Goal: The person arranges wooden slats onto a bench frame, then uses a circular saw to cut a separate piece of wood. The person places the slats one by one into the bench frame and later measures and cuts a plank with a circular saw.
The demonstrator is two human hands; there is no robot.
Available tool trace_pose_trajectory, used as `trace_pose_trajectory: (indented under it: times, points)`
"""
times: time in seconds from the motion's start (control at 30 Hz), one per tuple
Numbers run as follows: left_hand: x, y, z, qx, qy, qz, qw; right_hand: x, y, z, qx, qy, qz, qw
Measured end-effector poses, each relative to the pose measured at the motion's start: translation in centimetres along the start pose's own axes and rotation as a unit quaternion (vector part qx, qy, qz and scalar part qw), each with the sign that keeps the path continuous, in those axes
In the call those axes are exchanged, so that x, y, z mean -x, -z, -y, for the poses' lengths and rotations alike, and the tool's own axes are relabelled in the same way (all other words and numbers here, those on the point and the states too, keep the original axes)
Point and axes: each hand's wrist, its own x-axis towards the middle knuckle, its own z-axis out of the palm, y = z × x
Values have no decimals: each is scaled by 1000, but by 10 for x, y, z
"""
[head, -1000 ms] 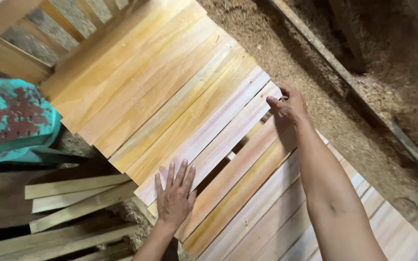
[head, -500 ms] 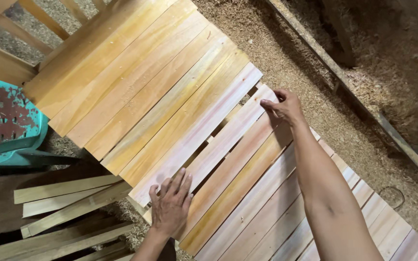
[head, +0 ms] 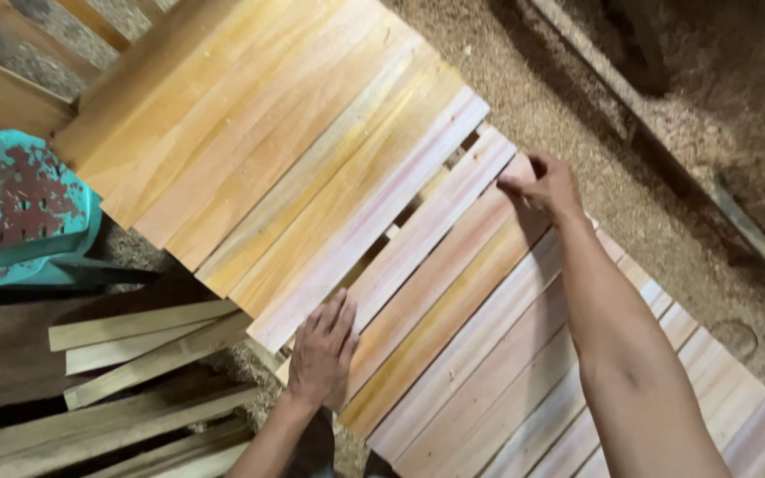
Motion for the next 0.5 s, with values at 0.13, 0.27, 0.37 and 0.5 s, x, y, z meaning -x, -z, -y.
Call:
trace_pose_trajectory:
  times: [0.13, 0.27, 0.37, 0.5]
  points:
    - [0, 2, -2, 11, -4, -5, 1000, 2, -2, -4, -24, 102, -18, 994]
    - [0, 1, -2, 4, -3, 9, 1000, -6, 0, -3, 24, 98, -15, 995]
    - [-5, 2, 2, -14, 28, 30, 999, -19, -4, 16, 43, 184, -30, 982]
    - [-19, 19, 7, -47, 145, -96, 984, -43, -26, 59, 131, 120, -50, 983]
